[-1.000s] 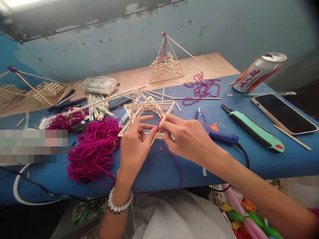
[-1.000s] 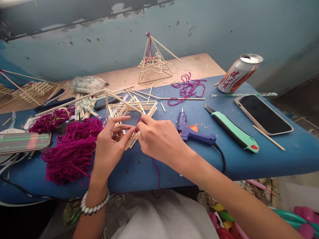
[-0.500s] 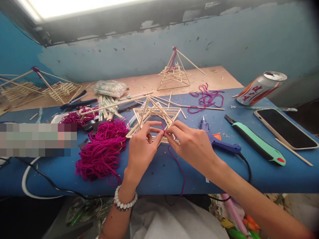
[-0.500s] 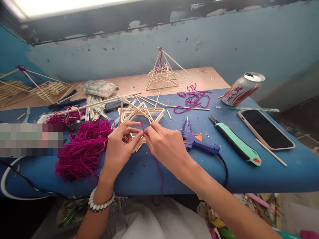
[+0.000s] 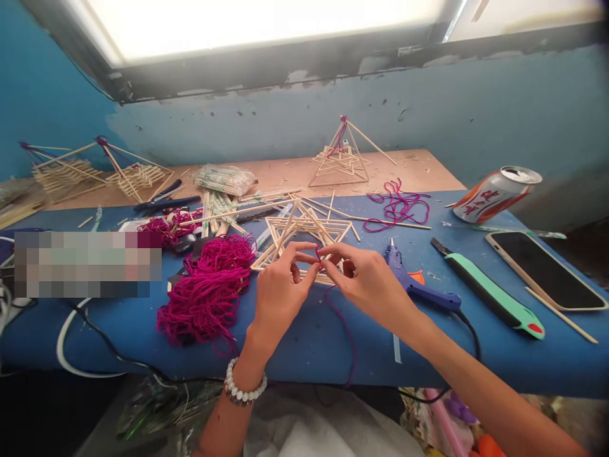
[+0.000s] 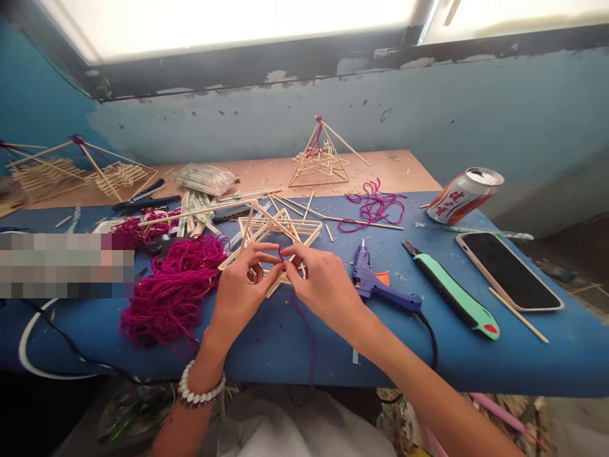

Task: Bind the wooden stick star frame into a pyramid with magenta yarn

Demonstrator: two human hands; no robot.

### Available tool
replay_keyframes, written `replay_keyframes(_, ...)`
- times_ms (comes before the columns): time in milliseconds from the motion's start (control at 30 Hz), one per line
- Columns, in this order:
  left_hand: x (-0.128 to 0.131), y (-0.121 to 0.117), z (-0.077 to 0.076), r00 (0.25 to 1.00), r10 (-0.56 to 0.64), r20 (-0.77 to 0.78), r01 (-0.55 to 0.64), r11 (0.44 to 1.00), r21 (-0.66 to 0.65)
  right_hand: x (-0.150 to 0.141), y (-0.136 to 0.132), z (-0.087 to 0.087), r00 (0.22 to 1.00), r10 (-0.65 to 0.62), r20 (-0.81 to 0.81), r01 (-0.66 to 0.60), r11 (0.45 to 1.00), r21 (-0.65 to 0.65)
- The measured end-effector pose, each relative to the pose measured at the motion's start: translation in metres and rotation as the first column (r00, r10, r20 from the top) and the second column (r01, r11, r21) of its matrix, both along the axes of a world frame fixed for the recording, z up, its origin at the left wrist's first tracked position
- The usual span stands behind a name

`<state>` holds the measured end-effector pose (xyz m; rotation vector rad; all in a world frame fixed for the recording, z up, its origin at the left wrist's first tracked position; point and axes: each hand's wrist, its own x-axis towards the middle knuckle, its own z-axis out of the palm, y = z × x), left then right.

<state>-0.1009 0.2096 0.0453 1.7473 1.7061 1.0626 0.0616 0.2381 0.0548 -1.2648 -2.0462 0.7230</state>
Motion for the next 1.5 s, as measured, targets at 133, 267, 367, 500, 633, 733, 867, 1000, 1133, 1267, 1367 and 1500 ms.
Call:
replay_keyframes(133, 0.000, -0.001, -0.001, 1.000, 0.018, 0.003, -0.018, 1.000, -0.006, 0.001, 0.003, -0.002, 0.998, 0.053, -0.038, -0.053, 0.998, 0.015)
replay_keyframes(267, -0.002, 0.000, -0.004, 0.999, 0.028, 0.037, -0.028, 1.000, -0.006, 0.003, 0.004, -0.009, 0.996, 0.078, 0.038, -0.083, 0.985, 0.151)
replay_keyframes(367, -0.002, 0.001, -0.005, 0.999, 0.019, 0.039, -0.019, 1.000, -0.003, 0.005, 0.004, -0.013, 0.986, 0.080, 0.143, -0.114, 0.963, 0.245)
replay_keyframes(500, -0.001, 0.000, -0.002, 1.000, 0.009, 0.015, -0.008, 1.000, -0.004, 0.009, 0.005, -0.015, 0.965, 0.069, 0.252, -0.155, 0.928, 0.340)
replay_keyframes(633, 0.001, -0.001, 0.001, 0.998, 0.000, -0.056, -0.001, 1.000, -0.013, 0.011, 0.006, -0.016, 0.937, 0.048, 0.346, -0.201, 0.884, 0.422)
replay_keyframes(733, 0.001, -0.001, 0.003, 0.997, 0.009, -0.074, -0.011, 1.000, -0.027, 0.013, 0.006, -0.018, 0.910, 0.011, 0.414, -0.239, 0.831, 0.503)
replay_keyframes(867, 0.000, 0.001, 0.003, 0.999, 0.015, -0.031, -0.016, 0.998, -0.054, 0.016, 0.006, -0.019, 0.861, -0.028, 0.508, -0.322, 0.743, 0.587)
replay_keyframes(1000, -0.001, 0.002, 0.002, 1.000, 0.011, 0.009, -0.011, 0.997, -0.075, 0.018, 0.005, -0.018, 0.834, -0.076, 0.546, -0.366, 0.663, 0.653)
replay_keyframes(1133, -0.001, 0.002, 0.003, 1.000, 0.012, -0.002, -0.012, 0.996, -0.083, 0.017, 0.004, -0.017, 0.807, -0.110, 0.581, -0.399, 0.624, 0.672)
replay_keyframes(1267, -0.002, 0.001, 0.004, 1.000, -0.013, -0.017, 0.011, 0.997, -0.071, 0.016, 0.004, -0.017, 0.781, -0.121, 0.613, -0.421, 0.623, 0.660)
replay_keyframes(1367, 0.000, 0.001, 0.006, 1.000, -0.015, -0.024, 0.013, 0.996, -0.085, 0.015, 0.004, -0.016, 0.787, -0.119, 0.605, -0.416, 0.622, 0.663)
replay_keyframes(1500, 0.005, 0.001, 0.010, 0.998, 0.026, -0.063, -0.031, 0.996, -0.084, 0.016, 0.004, -0.015, 0.806, -0.057, 0.589, -0.397, 0.686, 0.610)
